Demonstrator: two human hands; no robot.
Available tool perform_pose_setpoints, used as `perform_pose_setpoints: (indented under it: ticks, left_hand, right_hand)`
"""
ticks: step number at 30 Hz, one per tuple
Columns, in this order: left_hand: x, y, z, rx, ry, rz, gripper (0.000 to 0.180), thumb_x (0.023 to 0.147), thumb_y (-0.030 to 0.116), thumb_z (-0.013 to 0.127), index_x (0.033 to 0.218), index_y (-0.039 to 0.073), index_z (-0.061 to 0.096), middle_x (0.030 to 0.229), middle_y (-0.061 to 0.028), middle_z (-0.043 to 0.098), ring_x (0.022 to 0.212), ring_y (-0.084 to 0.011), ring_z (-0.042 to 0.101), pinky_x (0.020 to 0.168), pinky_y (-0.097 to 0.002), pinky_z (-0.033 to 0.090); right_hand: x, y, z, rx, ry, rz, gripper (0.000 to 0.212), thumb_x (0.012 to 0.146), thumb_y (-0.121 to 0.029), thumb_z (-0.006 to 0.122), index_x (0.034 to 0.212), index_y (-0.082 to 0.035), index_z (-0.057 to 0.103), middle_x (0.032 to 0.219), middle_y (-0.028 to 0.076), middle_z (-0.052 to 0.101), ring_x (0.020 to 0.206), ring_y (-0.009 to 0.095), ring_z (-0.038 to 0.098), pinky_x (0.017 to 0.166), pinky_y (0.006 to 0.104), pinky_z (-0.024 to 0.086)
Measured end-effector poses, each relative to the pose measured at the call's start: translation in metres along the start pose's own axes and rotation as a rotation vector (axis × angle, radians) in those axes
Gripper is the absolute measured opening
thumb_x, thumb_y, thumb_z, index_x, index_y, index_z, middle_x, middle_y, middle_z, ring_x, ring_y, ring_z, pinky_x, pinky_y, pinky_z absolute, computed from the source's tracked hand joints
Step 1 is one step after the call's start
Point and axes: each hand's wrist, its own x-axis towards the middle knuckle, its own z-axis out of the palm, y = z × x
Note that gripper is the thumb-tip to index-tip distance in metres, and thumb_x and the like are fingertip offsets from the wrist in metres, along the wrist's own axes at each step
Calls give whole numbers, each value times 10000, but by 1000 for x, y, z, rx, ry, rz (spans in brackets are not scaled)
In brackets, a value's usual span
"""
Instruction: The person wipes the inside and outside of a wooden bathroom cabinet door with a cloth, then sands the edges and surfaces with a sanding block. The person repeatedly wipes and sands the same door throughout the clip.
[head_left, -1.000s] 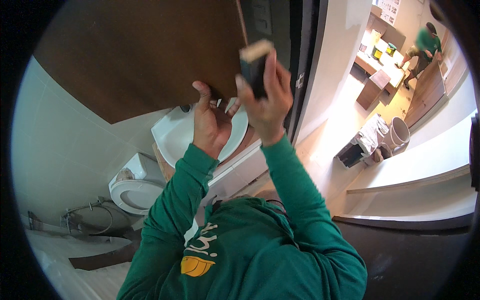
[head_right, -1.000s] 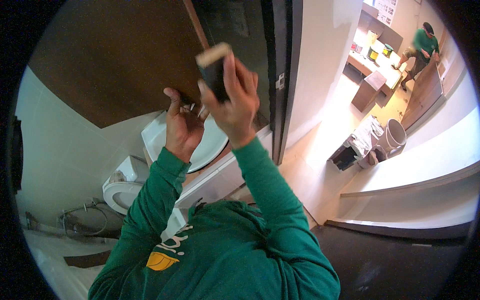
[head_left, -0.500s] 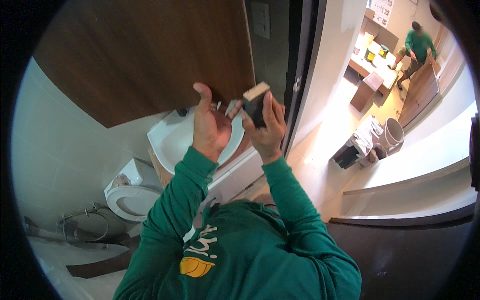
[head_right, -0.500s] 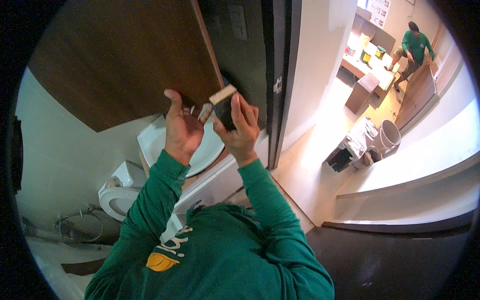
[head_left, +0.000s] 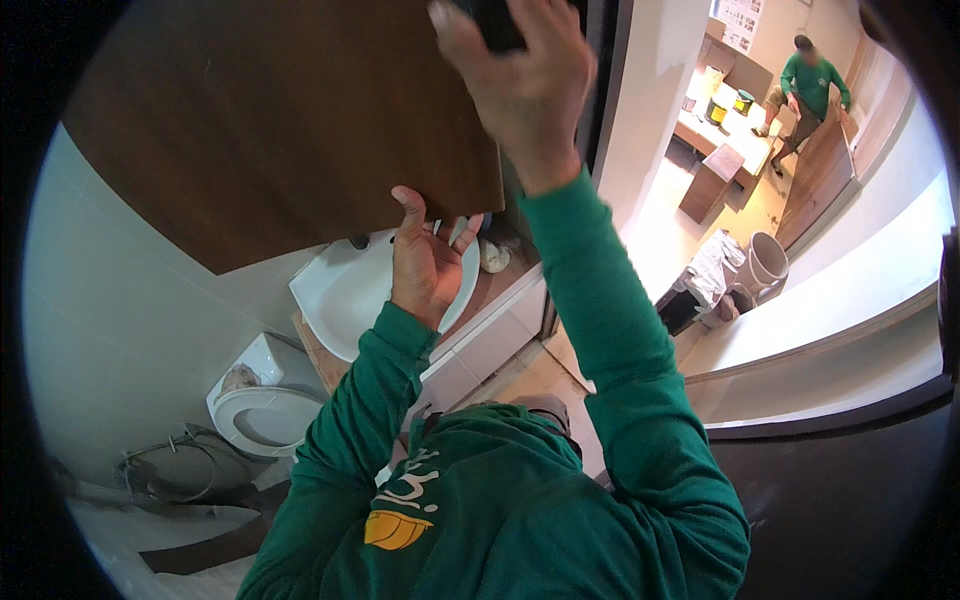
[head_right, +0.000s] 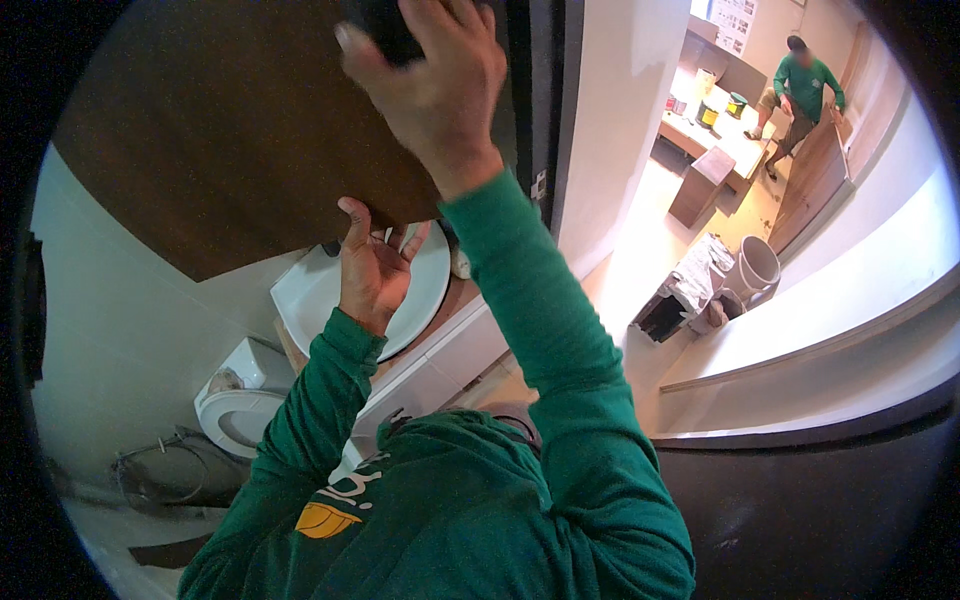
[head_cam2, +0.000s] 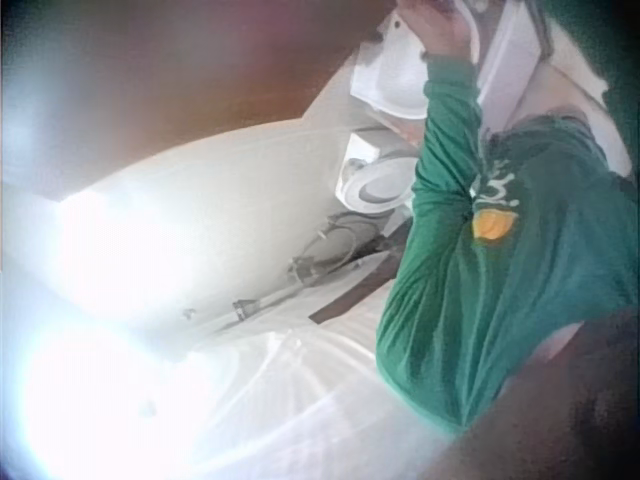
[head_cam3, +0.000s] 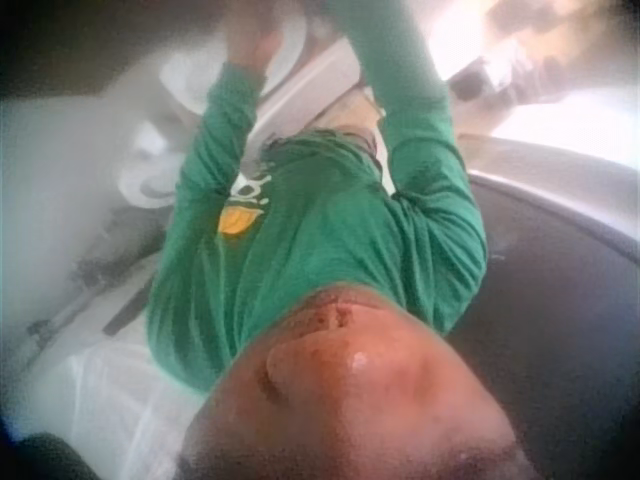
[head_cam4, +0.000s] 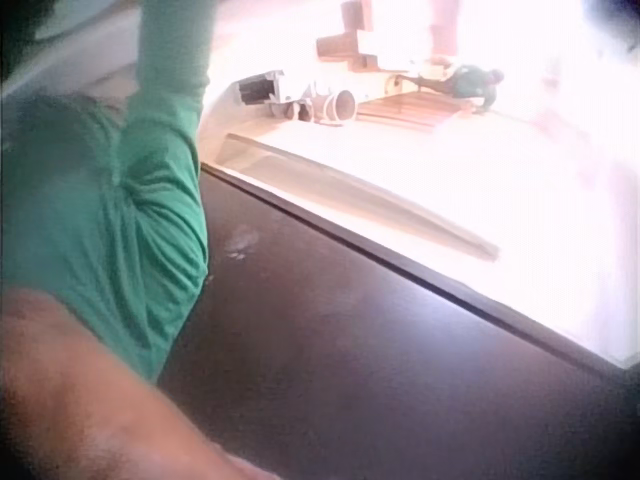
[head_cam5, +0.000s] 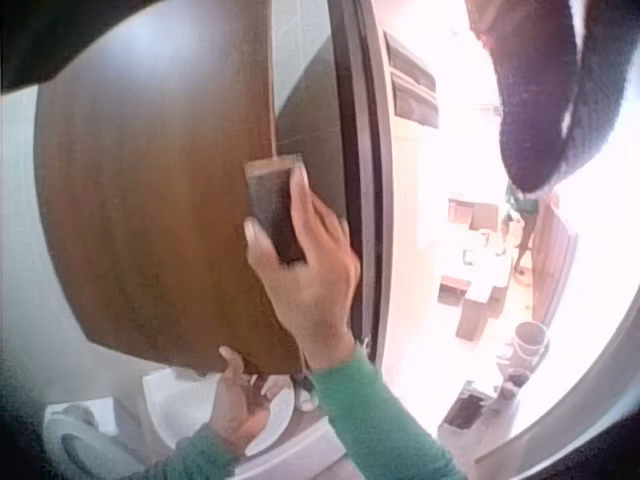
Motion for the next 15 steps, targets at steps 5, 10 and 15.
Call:
perform_pose_setpoints:
  ticks: [5,10,15]
  left_hand:
    - [1,0,-3,41,-41,21,809,858,659,680,1420,116,474,1357,-44,532,1247,-235,501,1041,-455,472]
    - [-5,3,-6,55,-44,11,828,831,688,686,1450,177,479,1380,-13,522,1307,-221,453,1077,-468,421]
    - [-1,-2,-10,53,-38,29,770,858,660,674,1415,158,499,1382,-21,525,1284,-222,483,1048,-460,474]
  right_hand:
    - [-165,-28,-70,-115,-173,314,748,755,-200,861,1432,-60,576,1234,175,676,972,293,660,862,383,529]
    - [-198,-47,-74,-63,-141,405,746,749,-182,863,1426,-45,581,1263,175,670,990,271,657,877,377,522]
    - [-93,-33,-36,-28,-83,324,710,778,-203,843,1430,-83,589,1211,167,685,988,270,656,843,369,541]
